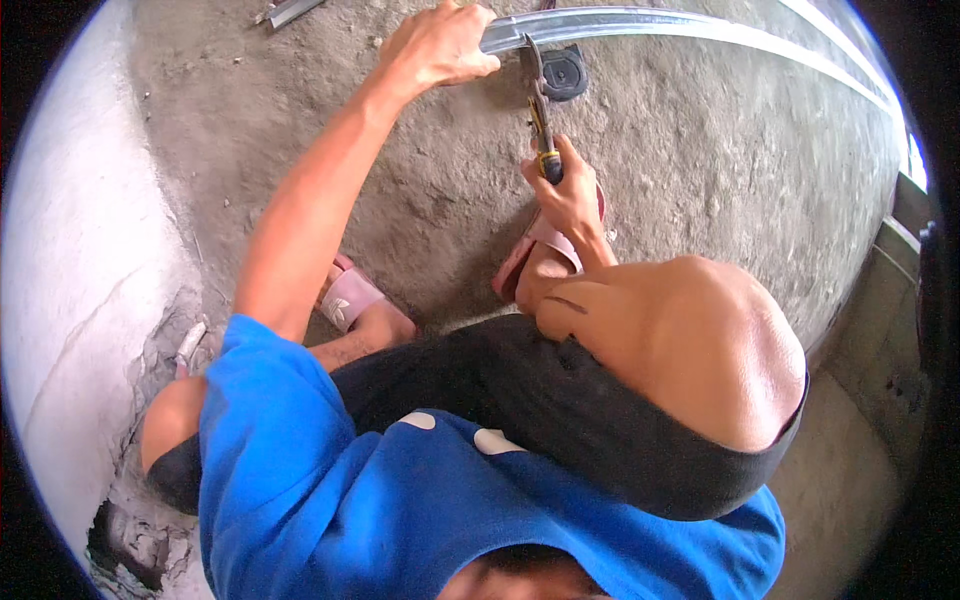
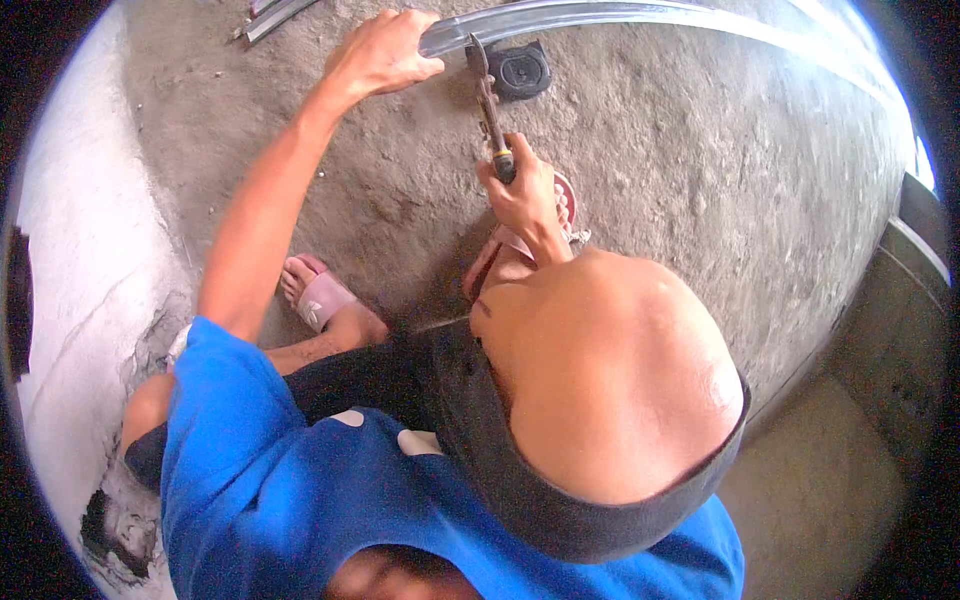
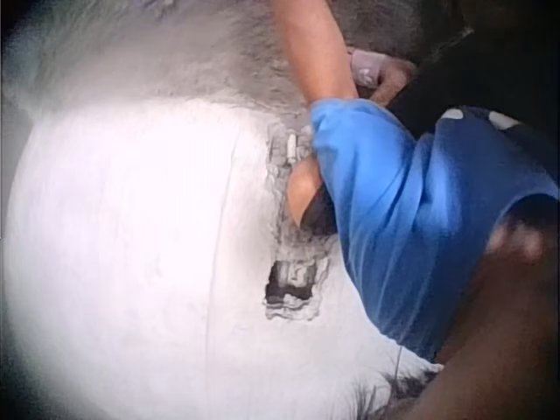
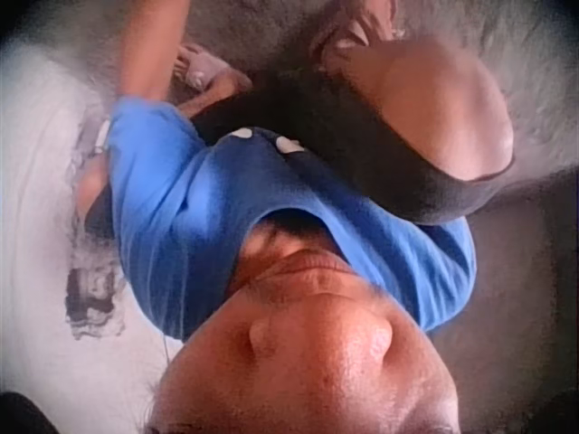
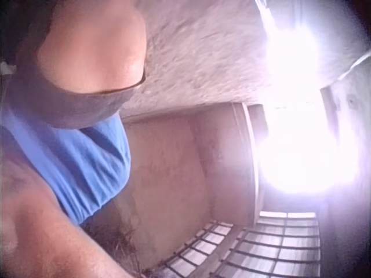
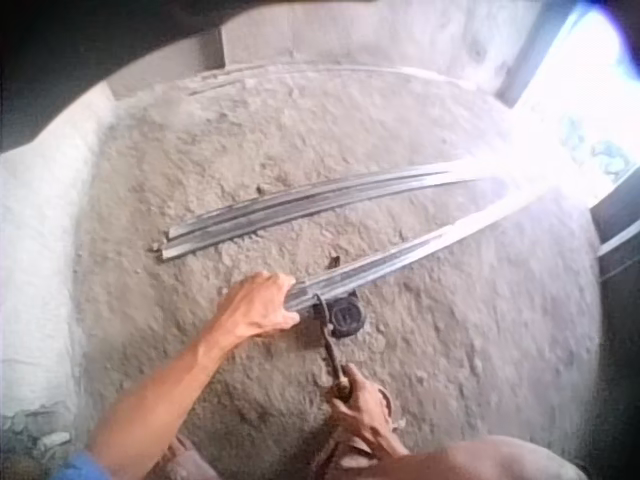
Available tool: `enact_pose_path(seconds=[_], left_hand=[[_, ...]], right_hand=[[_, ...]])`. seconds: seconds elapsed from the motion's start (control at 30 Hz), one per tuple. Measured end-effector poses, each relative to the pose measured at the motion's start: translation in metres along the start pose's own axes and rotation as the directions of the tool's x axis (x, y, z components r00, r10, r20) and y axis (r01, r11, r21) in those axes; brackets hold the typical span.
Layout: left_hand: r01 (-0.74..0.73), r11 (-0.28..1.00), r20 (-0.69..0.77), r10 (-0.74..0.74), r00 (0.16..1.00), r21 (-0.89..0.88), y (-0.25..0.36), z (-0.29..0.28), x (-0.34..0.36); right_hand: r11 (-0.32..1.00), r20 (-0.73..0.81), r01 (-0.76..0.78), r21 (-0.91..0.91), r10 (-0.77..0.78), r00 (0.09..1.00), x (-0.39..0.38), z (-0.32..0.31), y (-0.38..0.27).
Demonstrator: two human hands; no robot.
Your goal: The person measures a metal stud with a tape measure, marks it, and uses tin snips to cut through the metal.
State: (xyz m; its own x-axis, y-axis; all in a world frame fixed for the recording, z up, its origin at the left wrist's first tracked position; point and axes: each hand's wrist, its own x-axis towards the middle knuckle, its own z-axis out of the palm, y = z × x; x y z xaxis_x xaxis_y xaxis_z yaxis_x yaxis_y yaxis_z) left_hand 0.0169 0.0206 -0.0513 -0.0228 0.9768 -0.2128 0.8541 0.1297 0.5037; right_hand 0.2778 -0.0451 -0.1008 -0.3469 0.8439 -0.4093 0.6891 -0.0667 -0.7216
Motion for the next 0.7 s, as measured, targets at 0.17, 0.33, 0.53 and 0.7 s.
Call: enact_pose_path(seconds=[0.17, 0.33, 0.53, 0.7], left_hand=[[-0.017, 0.996, -0.049, 0.021, 0.999, 0.091, -0.01, 0.012, -0.005], [0.06, 0.994, -0.055, -0.056, 0.997, 0.09, 0.001, 0.027, -0.01], [0.012, 0.999, -0.011, -0.012, 1.0, 0.037, -0.001, 0.023, -0.01], [0.018, 0.999, -0.01, -0.018, 1.0, 0.028, 0.012, 0.012, -0.021]], right_hand=[[0.993, 0.095, -0.001, 0.116, -0.01, 0.995, -0.008, -0.009, -0.004], [0.989, 0.24, -0.1, 0.105, 0.072, 0.968, -0.004, -0.028, 0.005], [0.894, 0.245, -0.111, 0.433, 0.001, 0.969, -0.005, -0.01, 0.015], [0.902, 0.344, -0.219, 0.372, 0.085, 0.935, -0.001, -0.007, 0.03]])
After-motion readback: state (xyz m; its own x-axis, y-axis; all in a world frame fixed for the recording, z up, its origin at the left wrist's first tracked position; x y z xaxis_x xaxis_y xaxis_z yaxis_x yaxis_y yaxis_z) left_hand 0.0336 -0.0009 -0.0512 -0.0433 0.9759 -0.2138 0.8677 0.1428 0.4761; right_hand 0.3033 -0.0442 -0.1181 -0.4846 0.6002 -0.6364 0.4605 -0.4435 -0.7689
